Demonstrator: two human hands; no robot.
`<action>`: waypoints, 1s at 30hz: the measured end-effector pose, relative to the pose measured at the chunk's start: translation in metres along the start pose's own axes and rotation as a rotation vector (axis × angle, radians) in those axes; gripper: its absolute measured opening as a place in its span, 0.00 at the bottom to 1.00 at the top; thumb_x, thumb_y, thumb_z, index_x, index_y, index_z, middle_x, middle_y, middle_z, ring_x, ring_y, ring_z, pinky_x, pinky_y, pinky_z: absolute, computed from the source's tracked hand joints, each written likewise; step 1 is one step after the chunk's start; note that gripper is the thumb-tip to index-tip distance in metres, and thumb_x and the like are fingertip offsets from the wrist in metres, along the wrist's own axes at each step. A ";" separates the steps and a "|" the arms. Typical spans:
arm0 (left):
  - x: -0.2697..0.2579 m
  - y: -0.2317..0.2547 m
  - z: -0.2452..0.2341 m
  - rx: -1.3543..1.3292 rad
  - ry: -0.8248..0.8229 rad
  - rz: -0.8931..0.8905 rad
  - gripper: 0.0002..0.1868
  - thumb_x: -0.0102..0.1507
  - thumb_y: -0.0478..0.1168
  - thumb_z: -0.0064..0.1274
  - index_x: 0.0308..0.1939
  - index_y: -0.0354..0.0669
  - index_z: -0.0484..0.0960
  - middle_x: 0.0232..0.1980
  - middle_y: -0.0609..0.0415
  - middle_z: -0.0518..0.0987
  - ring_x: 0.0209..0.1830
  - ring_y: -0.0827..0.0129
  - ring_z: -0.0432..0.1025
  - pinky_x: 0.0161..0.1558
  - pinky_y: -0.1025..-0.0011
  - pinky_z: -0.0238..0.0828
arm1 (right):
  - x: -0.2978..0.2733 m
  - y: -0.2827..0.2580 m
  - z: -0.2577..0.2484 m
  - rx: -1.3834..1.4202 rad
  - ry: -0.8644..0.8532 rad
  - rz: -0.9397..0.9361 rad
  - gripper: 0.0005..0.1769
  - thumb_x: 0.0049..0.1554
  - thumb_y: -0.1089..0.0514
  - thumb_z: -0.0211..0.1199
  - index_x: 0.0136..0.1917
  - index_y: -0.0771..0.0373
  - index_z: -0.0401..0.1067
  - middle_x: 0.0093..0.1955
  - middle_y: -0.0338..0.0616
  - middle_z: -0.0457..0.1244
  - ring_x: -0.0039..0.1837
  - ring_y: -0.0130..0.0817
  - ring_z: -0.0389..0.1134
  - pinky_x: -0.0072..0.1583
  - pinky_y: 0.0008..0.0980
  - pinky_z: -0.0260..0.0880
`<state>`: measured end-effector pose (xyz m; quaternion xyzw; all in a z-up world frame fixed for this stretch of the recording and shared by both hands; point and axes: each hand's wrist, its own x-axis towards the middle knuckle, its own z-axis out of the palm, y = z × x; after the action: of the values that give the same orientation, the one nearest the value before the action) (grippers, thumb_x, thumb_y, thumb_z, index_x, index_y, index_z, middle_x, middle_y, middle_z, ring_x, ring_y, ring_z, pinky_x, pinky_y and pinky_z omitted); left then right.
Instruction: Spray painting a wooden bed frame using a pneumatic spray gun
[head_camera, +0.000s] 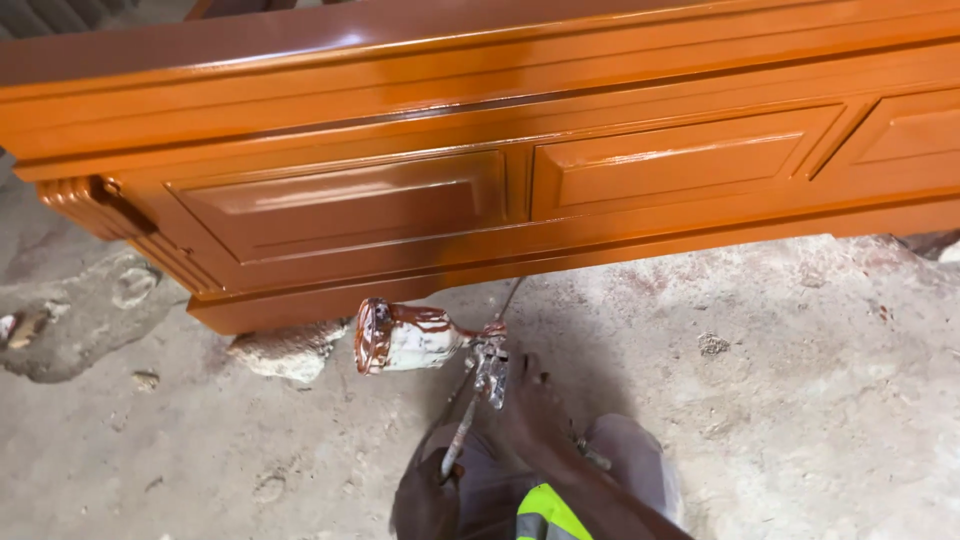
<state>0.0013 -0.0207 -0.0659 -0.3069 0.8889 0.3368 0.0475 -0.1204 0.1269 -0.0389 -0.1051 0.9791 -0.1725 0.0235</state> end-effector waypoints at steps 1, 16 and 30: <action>0.006 -0.002 -0.006 0.007 -0.004 0.013 0.14 0.56 0.48 0.56 0.42 0.79 0.88 0.44 0.66 0.87 0.48 0.56 0.80 0.48 0.55 0.74 | 0.002 -0.010 -0.011 0.004 0.008 0.013 0.56 0.57 0.36 0.64 0.83 0.59 0.37 0.77 0.67 0.47 0.62 0.70 0.63 0.57 0.65 0.68; 0.037 0.034 -0.077 -0.114 -0.081 0.084 0.09 0.60 0.46 0.48 0.35 0.69 0.85 0.34 0.58 0.86 0.39 0.56 0.78 0.42 0.60 0.69 | 0.030 -0.059 -0.094 0.007 0.203 0.174 0.33 0.48 0.64 0.66 0.62 0.58 0.52 0.55 0.54 0.59 0.50 0.55 0.66 0.42 0.57 0.71; 0.061 -0.005 -0.056 -0.033 0.006 0.047 0.10 0.55 0.49 0.55 0.36 0.79 0.87 0.38 0.65 0.88 0.44 0.59 0.80 0.45 0.60 0.73 | 0.012 -0.031 -0.069 0.235 0.089 0.228 0.22 0.58 0.61 0.59 0.63 0.60 0.56 0.54 0.56 0.66 0.47 0.56 0.73 0.47 0.60 0.73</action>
<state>-0.0386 -0.0904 -0.0430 -0.2878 0.8902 0.3516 0.0320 -0.1321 0.1190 0.0368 0.0179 0.9578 -0.2865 0.0115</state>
